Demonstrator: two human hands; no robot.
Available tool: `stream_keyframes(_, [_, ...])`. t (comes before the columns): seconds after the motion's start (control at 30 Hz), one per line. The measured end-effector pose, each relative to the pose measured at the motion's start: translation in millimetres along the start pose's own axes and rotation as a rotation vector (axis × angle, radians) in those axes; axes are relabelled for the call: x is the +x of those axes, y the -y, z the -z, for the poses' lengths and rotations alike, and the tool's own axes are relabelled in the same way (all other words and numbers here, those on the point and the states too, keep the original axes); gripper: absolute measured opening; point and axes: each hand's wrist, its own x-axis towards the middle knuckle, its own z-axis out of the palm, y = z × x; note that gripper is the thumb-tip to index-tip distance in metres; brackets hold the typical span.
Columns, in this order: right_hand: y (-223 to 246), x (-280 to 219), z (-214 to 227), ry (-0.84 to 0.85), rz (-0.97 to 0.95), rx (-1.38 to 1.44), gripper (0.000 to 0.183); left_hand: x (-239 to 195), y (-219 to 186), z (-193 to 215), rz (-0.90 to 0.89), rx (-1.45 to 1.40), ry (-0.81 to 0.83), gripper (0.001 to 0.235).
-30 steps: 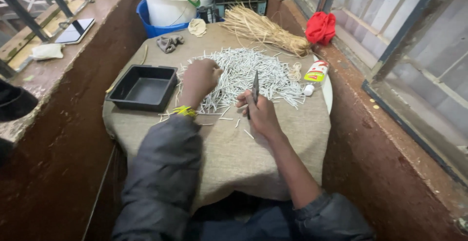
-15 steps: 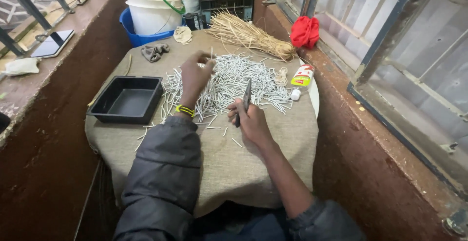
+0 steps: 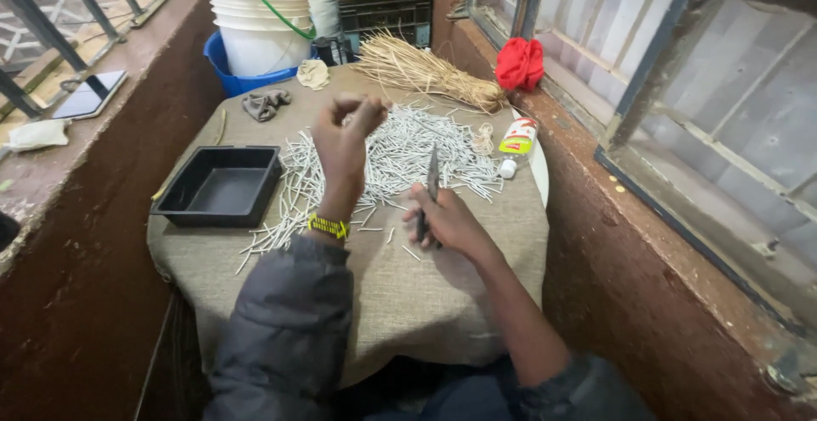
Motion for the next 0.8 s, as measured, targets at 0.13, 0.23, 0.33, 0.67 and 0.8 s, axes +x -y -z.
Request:
stream_keyframes(0.13, [-5, 13, 5, -0.02, -0.087, -0.119, 0.059, -31, 9, 7, 0.071, -0.149, 0.0, 0.024])
stream_keyframes(0.23, [-10, 20, 8, 0.011, -0.133, 0.026, 0.052, -43, 17, 15, 0.036, -0.147, 0.048, 0.027])
stream_keyframes(0.33, [-15, 27, 13, 0.079, -0.114, 0.086, 0.044, -45, 17, 19, -0.029, -0.123, 0.08, 0.025])
stream_keyframes(0.67, [1, 45, 29, 0.177, -0.086, -0.06, 0.04, -51, 16, 30, -0.196, 0.03, 0.2, 0.017])
stream_keyframes(0.8, [6, 54, 17, 0.078, -0.029, -0.269, 0.038, -50, 29, 39, -0.225, 0.098, 0.289, 0.02])
